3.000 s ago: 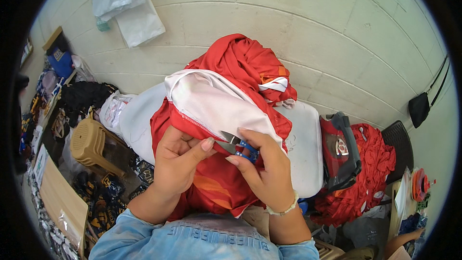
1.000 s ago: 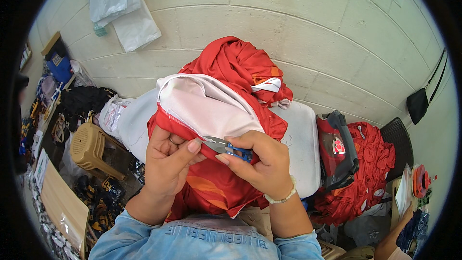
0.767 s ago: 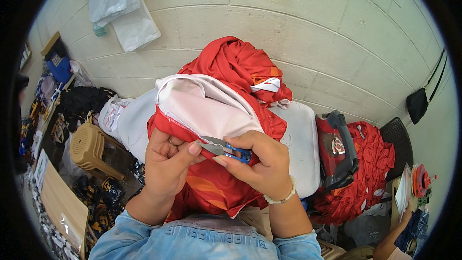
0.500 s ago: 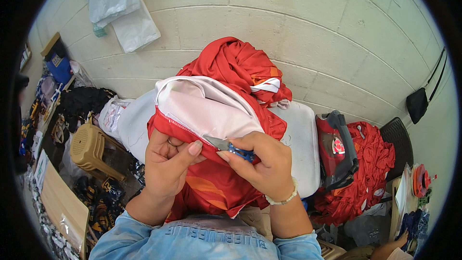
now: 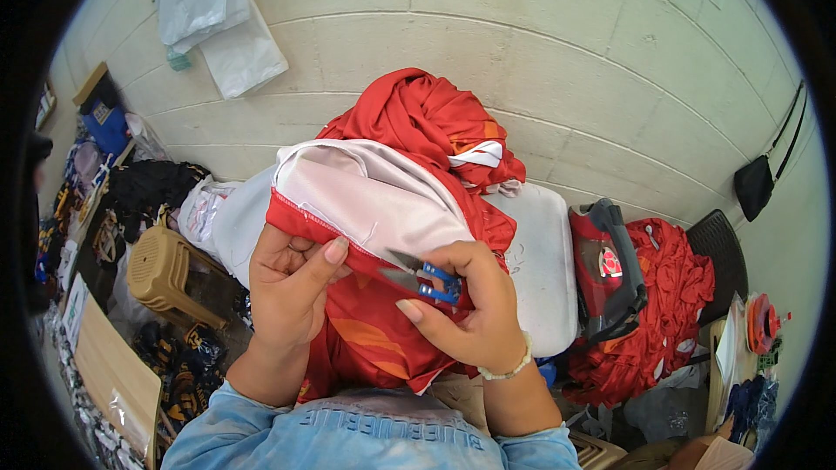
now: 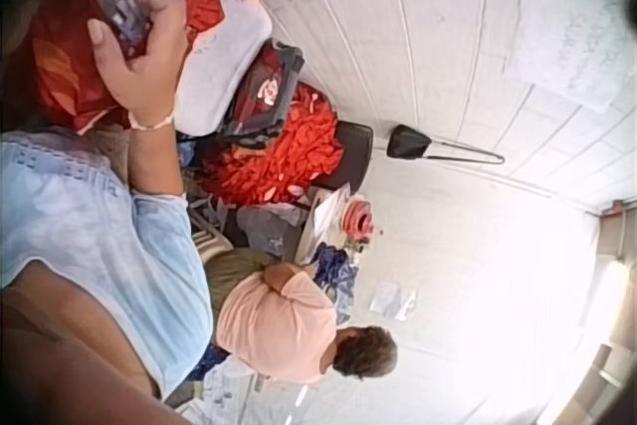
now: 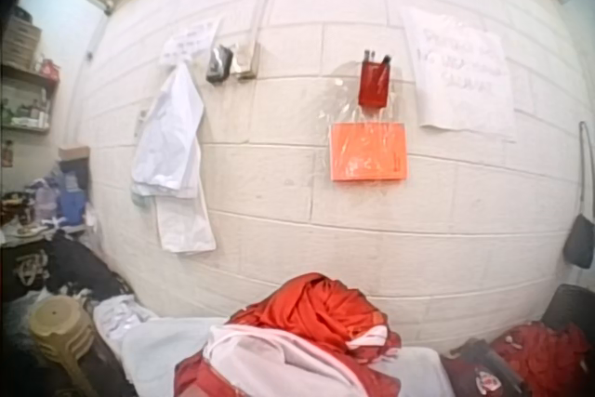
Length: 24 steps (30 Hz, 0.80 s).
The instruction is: The person uses a small knife to cut along the seam of a red and white fabric item. They hold the fabric with one hand and carefully slice the stitching with the other, occasionally adjusting the fabric to continue the cut.
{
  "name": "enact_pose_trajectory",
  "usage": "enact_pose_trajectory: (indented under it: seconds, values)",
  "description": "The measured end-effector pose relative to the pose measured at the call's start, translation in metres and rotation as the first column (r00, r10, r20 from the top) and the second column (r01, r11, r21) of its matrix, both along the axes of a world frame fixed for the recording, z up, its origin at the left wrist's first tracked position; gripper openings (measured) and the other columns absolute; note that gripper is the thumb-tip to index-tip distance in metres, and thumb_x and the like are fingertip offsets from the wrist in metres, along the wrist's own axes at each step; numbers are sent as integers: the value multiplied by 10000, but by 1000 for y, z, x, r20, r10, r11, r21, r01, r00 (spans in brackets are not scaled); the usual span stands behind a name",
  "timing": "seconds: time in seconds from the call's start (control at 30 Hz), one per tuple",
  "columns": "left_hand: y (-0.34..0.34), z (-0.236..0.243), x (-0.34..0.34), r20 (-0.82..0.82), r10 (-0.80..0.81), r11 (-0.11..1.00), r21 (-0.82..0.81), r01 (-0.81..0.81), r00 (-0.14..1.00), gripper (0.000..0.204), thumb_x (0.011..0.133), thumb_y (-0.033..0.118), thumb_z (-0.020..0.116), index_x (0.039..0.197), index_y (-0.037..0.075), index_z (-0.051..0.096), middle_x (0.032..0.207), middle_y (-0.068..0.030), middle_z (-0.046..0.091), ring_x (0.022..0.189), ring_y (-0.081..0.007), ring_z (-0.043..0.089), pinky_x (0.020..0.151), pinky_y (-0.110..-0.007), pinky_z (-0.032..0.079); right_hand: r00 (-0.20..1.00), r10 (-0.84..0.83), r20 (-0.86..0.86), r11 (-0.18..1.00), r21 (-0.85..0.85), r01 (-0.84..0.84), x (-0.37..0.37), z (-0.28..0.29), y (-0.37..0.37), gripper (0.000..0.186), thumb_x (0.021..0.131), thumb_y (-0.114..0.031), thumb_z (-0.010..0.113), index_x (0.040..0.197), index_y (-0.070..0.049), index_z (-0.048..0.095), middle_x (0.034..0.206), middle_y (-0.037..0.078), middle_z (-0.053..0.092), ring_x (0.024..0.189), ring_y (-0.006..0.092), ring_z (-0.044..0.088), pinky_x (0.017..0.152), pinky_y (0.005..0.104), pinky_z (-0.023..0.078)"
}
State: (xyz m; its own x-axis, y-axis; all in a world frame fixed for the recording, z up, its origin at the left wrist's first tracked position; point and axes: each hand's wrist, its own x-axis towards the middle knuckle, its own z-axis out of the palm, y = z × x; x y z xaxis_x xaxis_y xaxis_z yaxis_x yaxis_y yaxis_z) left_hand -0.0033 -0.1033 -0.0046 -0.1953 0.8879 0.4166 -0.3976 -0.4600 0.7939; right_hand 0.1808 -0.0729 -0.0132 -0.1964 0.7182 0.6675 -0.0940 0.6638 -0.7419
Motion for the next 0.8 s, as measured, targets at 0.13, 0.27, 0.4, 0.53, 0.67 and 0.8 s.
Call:
enact_pose_trajectory:
  seconds: [0.13, 0.27, 0.4, 0.53, 0.67, 0.8]
  values:
    - [-1, 2, 2, 31, -22, 999, -23, 23, 999, 218, 870, -32, 623, 1069, -10, 536, 988, -119, 657, 849, -130, 648, 691, -246, 524, 983, -53, 175, 986, 163, 24, 3, 2, 1, 335, 681, -69, 826, 923, 6, 607, 764, 80, 627, 655, 133, 608, 593, 236, 469]
    - [-3, 2, 3, 62, -52, 998, -27, 53, 997, 238, 865, -43, 622, 1083, -14, 530, 1008, -133, 657, 909, -152, 655, 746, -256, 538, 980, -88, 177, 976, 214, 49, 4, 0, 4, 358, 656, -77, 849, 913, 3, 613, 769, 87, 640, 663, 144, 639, 576, 240, 480]
    - [-4, 2, 3, 39, -60, 998, -19, 61, 997, 250, 865, -44, 622, 1094, -19, 524, 1014, -139, 655, 908, -154, 656, 749, -259, 541, 978, -104, 181, 971, 229, 61, 2, 0, 4, 357, 648, -96, 854, 899, 2, 620, 748, 87, 639, 638, 153, 630, 564, 240, 472]
    - [-5, 2, 6, 26, -72, 997, -19, 73, 997, 259, 871, -43, 613, 1112, -28, 518, 1025, -145, 652, 905, -158, 657, 759, -258, 541, 981, -104, 164, 965, 254, 60, -1, 2, 6, 358, 645, -112, 855, 892, 1, 622, 734, 91, 636, 614, 159, 612, 547, 242, 459]
    - [-6, 4, 6, 9, -99, 995, 16, 99, 995, 279, 881, -48, 594, 1143, -43, 499, 1042, -153, 647, 927, -171, 655, 788, -271, 544, 981, -113, 158, 961, 267, 68, -4, 4, 5, 348, 652, -112, 851, 884, 3, 620, 735, 95, 636, 602, 159, 597, 541, 246, 456]
    - [-6, 5, 6, 32, -130, 991, 41, 129, 991, 290, 885, -58, 578, 1160, -48, 484, 1058, -164, 642, 952, -188, 653, 821, -288, 542, 982, -128, 140, 951, 299, 81, -8, 6, 6, 337, 658, -109, 847, 875, 6, 615, 736, 98, 635, 594, 162, 591, 538, 251, 456]
